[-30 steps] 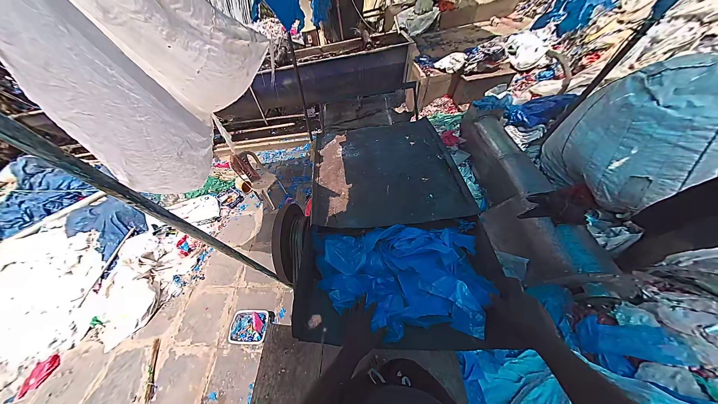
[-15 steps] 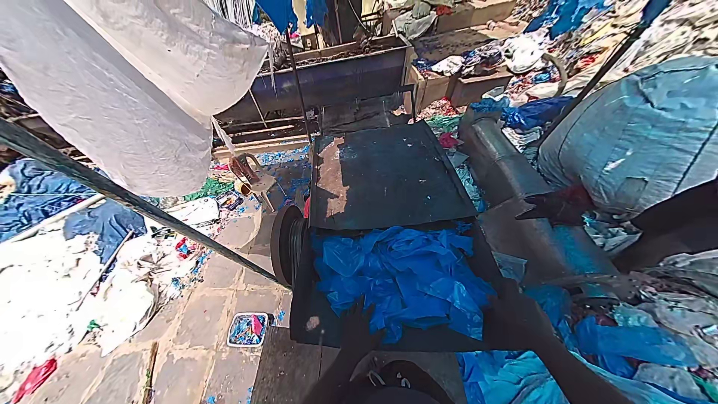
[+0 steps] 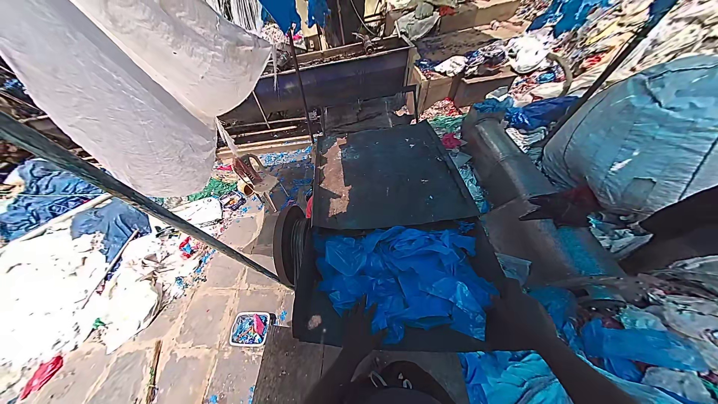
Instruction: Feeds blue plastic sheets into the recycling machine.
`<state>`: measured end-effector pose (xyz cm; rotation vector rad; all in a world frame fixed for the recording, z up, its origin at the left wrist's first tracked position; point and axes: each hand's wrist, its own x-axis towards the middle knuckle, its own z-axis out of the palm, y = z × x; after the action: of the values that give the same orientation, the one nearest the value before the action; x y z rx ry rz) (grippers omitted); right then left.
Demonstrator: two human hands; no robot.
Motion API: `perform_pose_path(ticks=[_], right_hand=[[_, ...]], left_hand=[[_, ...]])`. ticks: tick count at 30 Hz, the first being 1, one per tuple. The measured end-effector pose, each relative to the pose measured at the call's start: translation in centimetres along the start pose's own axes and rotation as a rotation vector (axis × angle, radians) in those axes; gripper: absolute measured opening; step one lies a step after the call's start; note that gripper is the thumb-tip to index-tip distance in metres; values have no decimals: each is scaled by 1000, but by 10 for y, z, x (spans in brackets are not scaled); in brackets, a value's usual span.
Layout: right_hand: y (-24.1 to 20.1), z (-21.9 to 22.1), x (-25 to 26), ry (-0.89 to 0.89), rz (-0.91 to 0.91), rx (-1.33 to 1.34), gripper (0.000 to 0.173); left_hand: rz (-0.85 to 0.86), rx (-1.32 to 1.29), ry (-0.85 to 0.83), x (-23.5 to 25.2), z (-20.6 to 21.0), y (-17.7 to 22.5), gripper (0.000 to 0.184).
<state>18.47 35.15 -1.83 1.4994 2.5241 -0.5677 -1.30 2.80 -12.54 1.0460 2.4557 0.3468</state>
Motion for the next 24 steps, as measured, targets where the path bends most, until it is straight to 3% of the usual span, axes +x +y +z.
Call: perform_pose_path(ticks=[3,7,19,24], right_hand=[[-4,-5,-8,0,-14,-11,56],[-3,-4,-6,-2,0,-6,55],[-17,-20,-19,12,-44,20,54],[-3,-4,-5,-1,-13,-12,53]], left_hand=[[4,16,28,6,13,-5,76],[-4,-19,-4,-2,-4,3,75],[-4,-10,18,-1,-1,2,73],[-11,-6,-6,-1,-4,4,74]])
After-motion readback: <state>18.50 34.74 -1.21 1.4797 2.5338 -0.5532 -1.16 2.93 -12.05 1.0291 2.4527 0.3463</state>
